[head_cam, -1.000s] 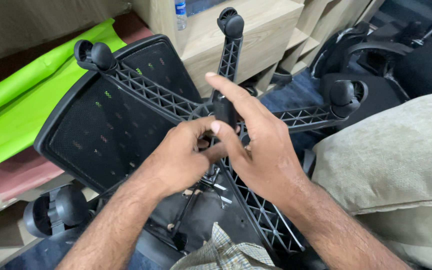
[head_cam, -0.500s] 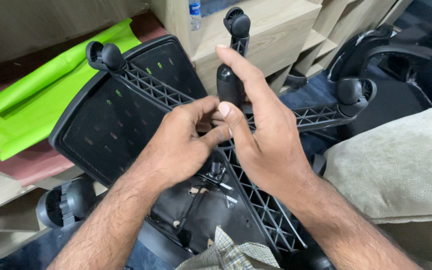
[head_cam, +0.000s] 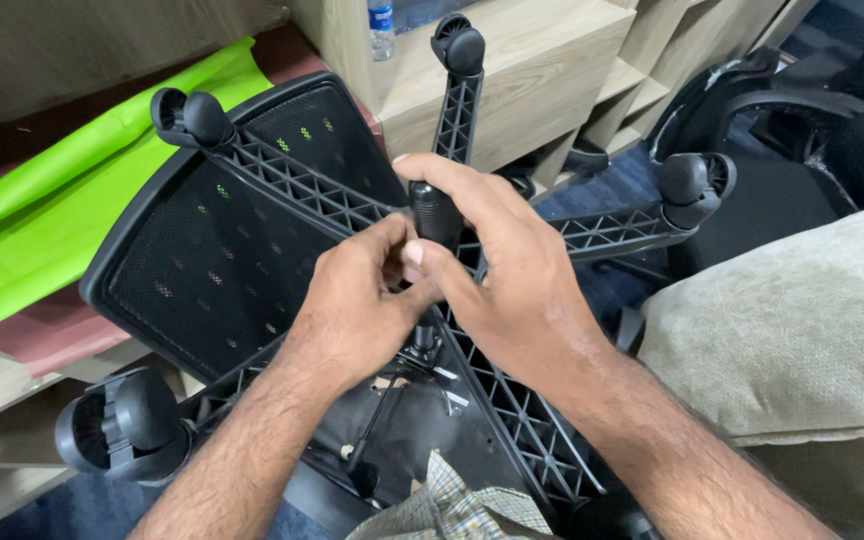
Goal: The person uses a black manual screwdriver to tighten a bolt in the central hub of an overturned office chair base. The hands rotate the tool repeatedly to secure the fastener while the chair remains upside down.
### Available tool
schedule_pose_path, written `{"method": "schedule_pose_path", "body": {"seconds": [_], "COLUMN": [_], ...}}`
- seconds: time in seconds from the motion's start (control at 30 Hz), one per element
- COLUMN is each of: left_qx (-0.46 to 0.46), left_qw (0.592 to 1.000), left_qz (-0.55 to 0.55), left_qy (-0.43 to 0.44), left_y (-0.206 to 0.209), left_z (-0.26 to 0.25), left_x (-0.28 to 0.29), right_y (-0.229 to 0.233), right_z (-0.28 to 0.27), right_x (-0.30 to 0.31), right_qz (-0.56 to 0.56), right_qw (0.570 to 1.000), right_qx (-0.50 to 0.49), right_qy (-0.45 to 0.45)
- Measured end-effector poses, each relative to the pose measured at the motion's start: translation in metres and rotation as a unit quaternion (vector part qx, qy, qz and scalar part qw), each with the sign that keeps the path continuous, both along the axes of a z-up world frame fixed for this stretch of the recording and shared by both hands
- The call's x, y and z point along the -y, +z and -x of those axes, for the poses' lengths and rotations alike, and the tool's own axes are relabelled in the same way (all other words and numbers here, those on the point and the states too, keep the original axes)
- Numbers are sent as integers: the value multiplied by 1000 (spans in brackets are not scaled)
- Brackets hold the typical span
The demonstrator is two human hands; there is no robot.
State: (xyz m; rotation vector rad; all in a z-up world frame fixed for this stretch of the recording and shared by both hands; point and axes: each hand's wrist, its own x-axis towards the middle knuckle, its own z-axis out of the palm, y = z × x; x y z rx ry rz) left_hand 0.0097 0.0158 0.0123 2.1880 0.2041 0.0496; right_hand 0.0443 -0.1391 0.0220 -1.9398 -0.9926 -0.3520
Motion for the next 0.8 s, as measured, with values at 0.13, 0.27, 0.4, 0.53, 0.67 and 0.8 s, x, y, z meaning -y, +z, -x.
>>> {"method": "schedule_pose_path", "body": {"seconds": [0.13,0.27,0.4,0.53,0.67,0.8], "left_qx": [49,85,119,49,118,132], "left_qw": [999,989,989,998,992,991], "left_qz": [12,99,46,-1,-19,12], "left_qy": [-18,-65,-67,28,35,-9], "left_y": [-6,-9,-8,-12,-15,-13], "left_z": [-2,-2,2,0,-1,4], "left_x": [5,3,-3,10,19,17], "right_y": [2,7,7,6,6,6], "right_z": [-5,-4,6,7,3,-1], "right_x": [-3,-5,-8,-9,-4,1], "right_qz": [-12,-4,-26,-36,-34,-37], "right_qw": [999,998,999,998,998,999], "right_qx": [25,-39,-31,47,52,32], "right_qy": [-39,-42,-15,-25,-8,10]}}
